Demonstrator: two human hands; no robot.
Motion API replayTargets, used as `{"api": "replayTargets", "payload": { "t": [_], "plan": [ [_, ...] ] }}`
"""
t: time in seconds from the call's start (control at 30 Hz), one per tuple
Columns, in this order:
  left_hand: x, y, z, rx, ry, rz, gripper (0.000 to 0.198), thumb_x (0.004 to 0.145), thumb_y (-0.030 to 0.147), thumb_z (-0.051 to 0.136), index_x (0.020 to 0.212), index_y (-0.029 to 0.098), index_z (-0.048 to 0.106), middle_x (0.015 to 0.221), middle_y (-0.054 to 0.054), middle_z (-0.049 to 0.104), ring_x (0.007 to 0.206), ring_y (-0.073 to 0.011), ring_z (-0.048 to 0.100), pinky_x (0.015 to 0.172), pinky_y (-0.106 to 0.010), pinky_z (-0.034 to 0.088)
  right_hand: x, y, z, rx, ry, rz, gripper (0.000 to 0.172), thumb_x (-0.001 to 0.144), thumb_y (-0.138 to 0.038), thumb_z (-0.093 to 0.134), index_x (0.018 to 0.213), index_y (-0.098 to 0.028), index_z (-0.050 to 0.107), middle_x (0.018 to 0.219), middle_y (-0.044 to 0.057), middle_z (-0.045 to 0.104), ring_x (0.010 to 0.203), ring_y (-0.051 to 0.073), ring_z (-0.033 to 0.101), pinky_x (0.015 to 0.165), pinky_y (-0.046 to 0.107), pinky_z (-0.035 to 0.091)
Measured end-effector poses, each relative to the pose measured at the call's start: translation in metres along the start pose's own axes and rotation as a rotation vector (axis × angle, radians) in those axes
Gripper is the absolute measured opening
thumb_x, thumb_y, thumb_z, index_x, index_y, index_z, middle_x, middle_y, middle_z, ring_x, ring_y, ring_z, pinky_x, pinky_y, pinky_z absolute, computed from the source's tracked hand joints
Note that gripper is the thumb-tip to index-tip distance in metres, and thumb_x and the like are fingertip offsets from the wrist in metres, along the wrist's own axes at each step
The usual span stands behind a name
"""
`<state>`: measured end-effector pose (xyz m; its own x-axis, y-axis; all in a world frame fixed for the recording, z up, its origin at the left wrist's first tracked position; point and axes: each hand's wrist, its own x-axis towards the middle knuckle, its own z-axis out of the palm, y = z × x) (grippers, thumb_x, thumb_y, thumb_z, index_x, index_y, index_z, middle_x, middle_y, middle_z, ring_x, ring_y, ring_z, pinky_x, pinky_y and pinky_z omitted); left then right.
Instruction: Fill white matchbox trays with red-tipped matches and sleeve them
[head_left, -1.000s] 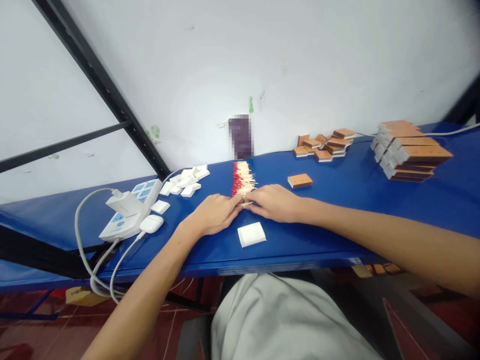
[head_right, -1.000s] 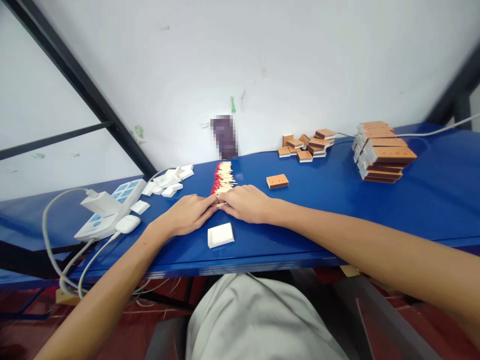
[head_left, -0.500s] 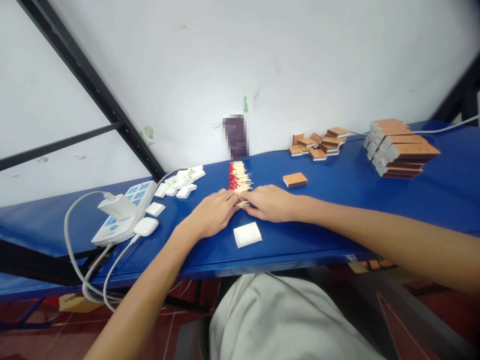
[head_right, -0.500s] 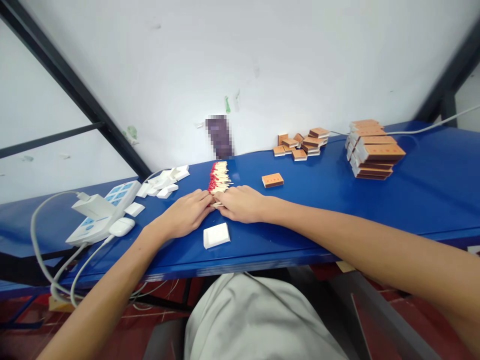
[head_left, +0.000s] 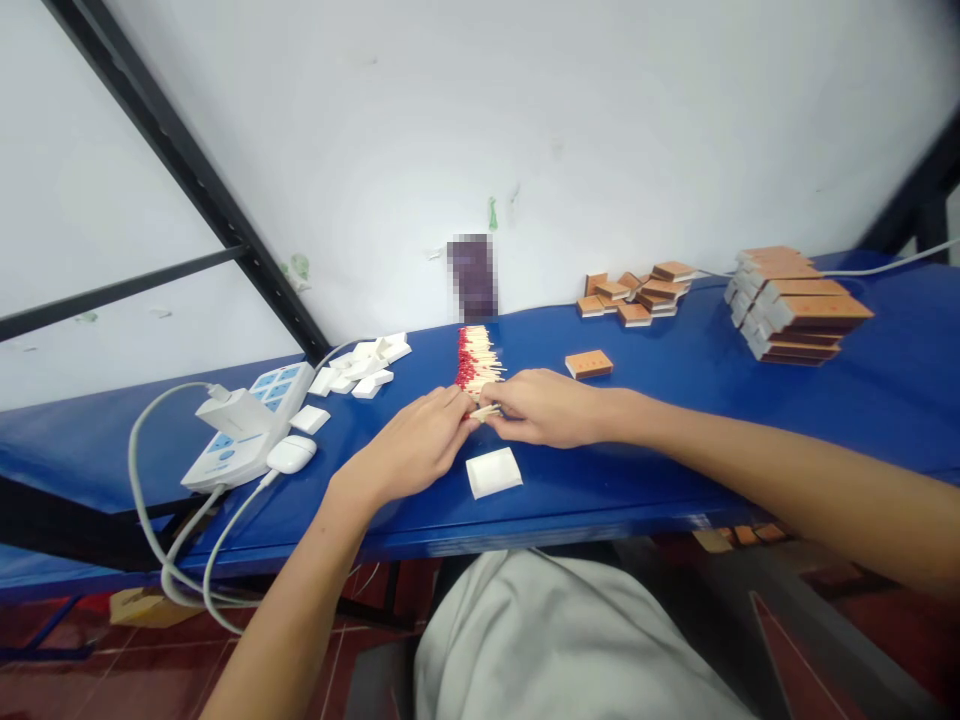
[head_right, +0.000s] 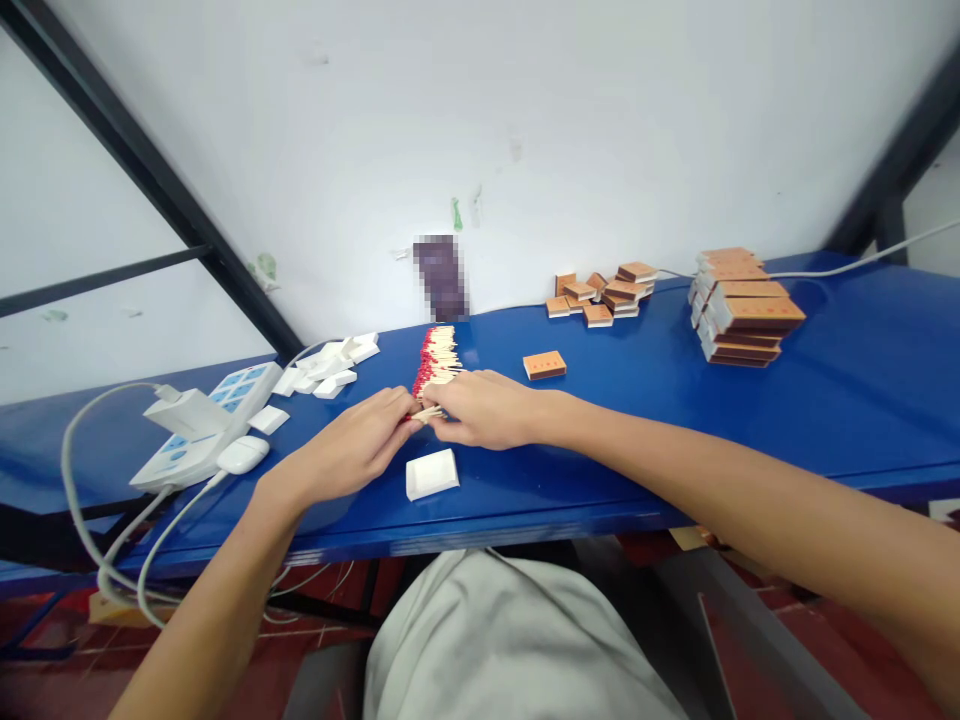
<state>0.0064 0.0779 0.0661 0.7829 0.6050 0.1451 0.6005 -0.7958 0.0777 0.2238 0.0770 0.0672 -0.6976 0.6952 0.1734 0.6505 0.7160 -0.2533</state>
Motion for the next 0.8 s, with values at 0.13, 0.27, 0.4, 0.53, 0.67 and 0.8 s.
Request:
{"api": "replayTargets", "payload": {
  "t": [0.13,0.27,0.4,0.53,0.67,0.8],
  "plan": [
    [-0.021,0.027,-0.008,-0.050,-0.037,-0.031,0.031,0.107,0.035,0.027,0.094,0.020,0.051,0.093,-0.005,0.058,0.085,-0.0215,0.052,0.083,-0.037,0.042,-0.007,-0.008,-0.012,0.318,-0.151,-0.041,0.017,0.090,-0.028,0.054,0.077,-0.017,0.057,0.060,-0.005,0.051,0.053,0.009,0.042,0.053,0.022,0.030],
    [-0.035,0.041,-0.006,-0.021,-0.045,-0.071,0.028,0.106,0.031,0.030,0.092,0.021,0.052,0.091,-0.003,0.059,0.084,-0.0217,0.049,0.085,-0.041,0.036,-0.010,-0.012,-0.015,0.438,-0.246,-0.062,0.020,0.089,-0.031,0.057,0.079,-0.015,0.062,0.059,-0.005,0.055,0.053,0.008,0.046,0.055,0.021,0.035],
    [-0.039,0.041,0.006,-0.106,-0.058,-0.114,0.028,0.106,0.032,0.031,0.094,0.022,0.054,0.089,-0.002,0.061,0.080,-0.0209,0.049,0.083,-0.040,0.034,-0.009,-0.012,-0.012,0.452,-0.353,-0.027,0.021,0.090,-0.031,0.055,0.083,-0.014,0.066,0.052,-0.004,0.059,0.051,0.009,0.052,0.057,0.021,0.038],
    [-0.042,0.042,0.019,-0.190,-0.006,-0.182,0.025,0.104,0.030,0.033,0.096,0.023,0.055,0.080,0.000,0.061,0.073,-0.0206,0.048,0.078,-0.037,0.035,-0.008,-0.013,-0.011,0.433,-0.392,0.009,0.022,0.089,-0.030,0.056,0.085,-0.013,0.070,0.050,-0.004,0.059,0.050,0.010,0.052,0.056,0.020,0.038],
    [-0.045,0.046,0.024,-0.138,0.116,-0.208,0.014,0.096,0.029,0.046,0.097,0.024,0.058,0.058,0.003,0.054,0.063,-0.0202,0.045,0.076,-0.039,0.035,-0.009,-0.014,-0.016,0.368,-0.328,0.001,0.022,0.085,-0.030,0.061,0.083,-0.014,0.075,0.051,-0.005,0.054,0.049,0.008,0.045,0.052,0.021,0.033],
    [-0.046,0.048,0.026,-0.125,0.173,-0.216,0.014,0.090,0.030,0.052,0.099,0.023,0.061,0.048,0.006,0.048,0.054,-0.0179,0.043,0.076,-0.039,0.035,-0.010,-0.012,-0.017,0.349,-0.215,-0.005,0.022,0.083,-0.032,0.062,0.085,-0.017,0.078,0.051,-0.006,0.049,0.048,0.008,0.041,0.049,0.022,0.031]
  ]
}}
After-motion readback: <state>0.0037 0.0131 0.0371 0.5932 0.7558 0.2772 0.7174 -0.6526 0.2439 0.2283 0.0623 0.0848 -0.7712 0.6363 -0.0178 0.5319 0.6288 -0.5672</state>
